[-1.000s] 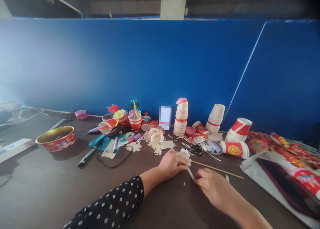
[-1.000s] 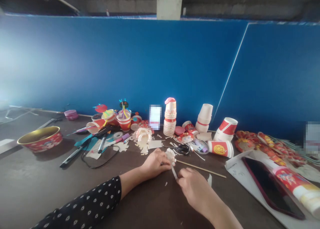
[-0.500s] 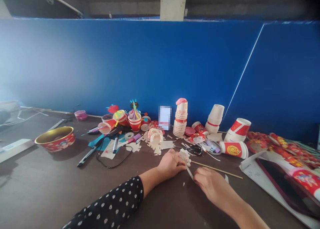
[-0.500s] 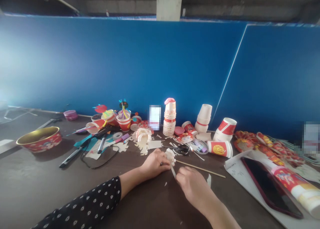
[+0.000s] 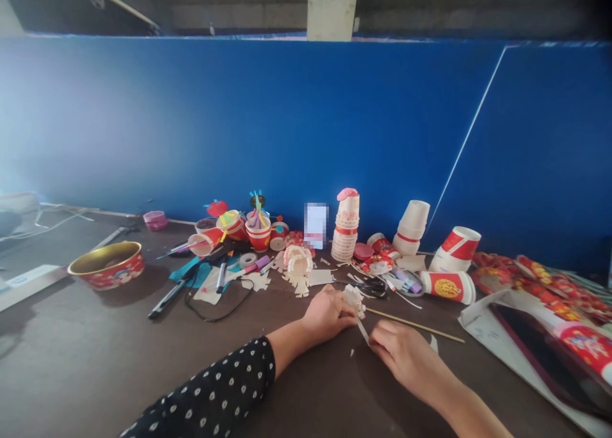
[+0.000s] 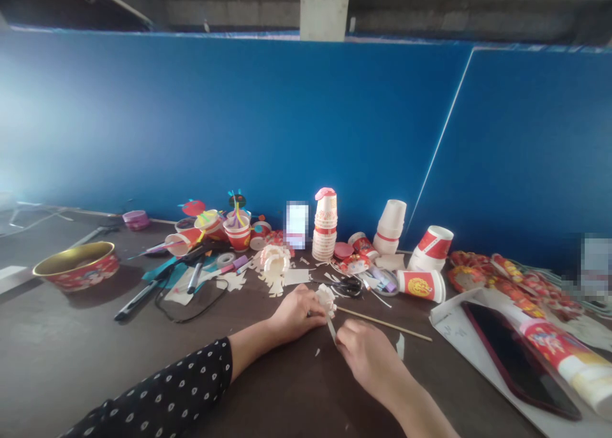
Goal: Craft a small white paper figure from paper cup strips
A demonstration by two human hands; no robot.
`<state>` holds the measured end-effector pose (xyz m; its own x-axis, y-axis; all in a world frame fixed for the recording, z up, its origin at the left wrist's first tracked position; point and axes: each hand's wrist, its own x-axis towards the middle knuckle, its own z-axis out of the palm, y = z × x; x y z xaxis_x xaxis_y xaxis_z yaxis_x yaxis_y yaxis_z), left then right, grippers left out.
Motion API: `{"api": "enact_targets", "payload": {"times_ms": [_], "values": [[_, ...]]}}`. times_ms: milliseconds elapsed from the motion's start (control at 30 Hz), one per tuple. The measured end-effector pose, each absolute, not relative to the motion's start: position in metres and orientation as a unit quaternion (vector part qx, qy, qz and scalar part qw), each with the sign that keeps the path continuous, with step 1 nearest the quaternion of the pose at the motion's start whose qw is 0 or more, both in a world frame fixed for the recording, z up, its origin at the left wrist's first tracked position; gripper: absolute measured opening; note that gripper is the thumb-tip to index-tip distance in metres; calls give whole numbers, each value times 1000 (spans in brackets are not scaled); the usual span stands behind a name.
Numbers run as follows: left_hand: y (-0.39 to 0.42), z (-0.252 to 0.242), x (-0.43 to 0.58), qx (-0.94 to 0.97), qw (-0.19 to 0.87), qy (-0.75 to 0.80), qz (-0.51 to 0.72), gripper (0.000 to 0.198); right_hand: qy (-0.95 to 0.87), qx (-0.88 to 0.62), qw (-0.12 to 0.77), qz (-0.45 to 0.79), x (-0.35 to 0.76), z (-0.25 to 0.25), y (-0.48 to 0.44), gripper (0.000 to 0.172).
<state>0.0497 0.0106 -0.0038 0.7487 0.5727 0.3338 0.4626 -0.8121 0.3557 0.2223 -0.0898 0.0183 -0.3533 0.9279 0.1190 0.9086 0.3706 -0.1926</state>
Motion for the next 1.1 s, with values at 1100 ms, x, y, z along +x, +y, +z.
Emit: {"api": "enact_targets", "payload": {"times_ms": [1100], "values": [[10, -3, 49, 926, 127, 283, 215, 11, -844, -534, 41, 37, 221, 29, -95, 31]]}}
